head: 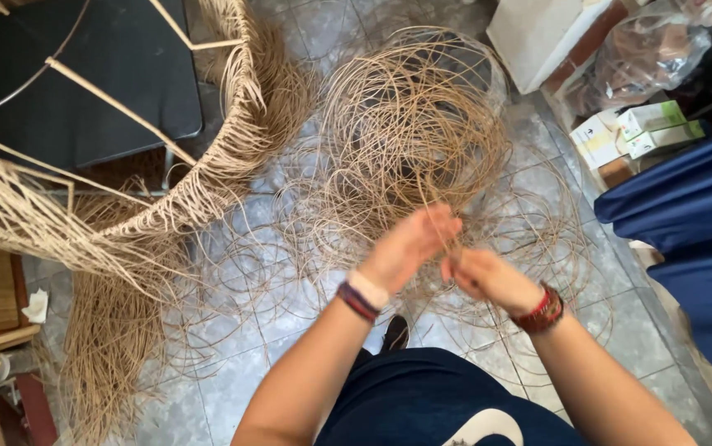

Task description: Weaving natural fiber strands onto a circular frame to create a decorative furniture piece

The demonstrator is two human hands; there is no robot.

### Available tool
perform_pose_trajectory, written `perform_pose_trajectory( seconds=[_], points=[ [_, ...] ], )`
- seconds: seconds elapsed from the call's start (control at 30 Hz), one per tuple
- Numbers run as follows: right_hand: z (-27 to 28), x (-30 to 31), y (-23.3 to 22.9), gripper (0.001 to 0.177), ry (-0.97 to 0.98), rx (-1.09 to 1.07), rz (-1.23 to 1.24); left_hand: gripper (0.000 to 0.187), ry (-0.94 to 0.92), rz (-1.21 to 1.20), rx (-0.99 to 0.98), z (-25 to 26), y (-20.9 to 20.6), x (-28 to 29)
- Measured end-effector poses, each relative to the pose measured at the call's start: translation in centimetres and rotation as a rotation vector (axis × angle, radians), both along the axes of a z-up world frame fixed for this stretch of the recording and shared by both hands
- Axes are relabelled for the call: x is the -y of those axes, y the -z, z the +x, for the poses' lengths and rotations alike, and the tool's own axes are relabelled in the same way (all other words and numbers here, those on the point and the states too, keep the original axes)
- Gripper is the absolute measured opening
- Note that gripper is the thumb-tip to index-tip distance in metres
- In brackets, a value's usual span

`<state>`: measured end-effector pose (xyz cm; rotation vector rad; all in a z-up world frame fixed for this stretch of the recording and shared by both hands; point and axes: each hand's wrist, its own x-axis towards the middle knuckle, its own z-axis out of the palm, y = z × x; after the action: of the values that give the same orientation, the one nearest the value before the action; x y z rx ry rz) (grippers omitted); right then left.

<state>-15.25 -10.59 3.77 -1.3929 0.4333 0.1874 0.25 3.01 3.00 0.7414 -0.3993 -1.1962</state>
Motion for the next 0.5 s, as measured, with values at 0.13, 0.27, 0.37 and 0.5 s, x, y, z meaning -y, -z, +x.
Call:
perform_pose_trajectory(
  seconds=[0.13,0.27,0.37,0.5],
  points=[
    [-3.2,0.8,2.8,0.034,-0.188,-0.097,-0.155,0.028,-0.347,0.085,-0.278,4.1,-1.6,0.3],
    [-2.6,-0.2,-1.0,0.039,-0.118,-0.142,-0.160,0.027,-0.500,0.097,-0.391,3.3,-1.4,-0.3],
    [0.1,-0.2,-1.0,0.046,0.089,-0.046,-0.070,0.019,-0.497,0.243,-0.206,-2.0,-4.2,-1.1],
    [5.5,0.6,-2.6,0.052,0.283,0.233,0.228,0.021,-0.262,0.354,0.062,-7.2,3.8,-1.8]
  ],
)
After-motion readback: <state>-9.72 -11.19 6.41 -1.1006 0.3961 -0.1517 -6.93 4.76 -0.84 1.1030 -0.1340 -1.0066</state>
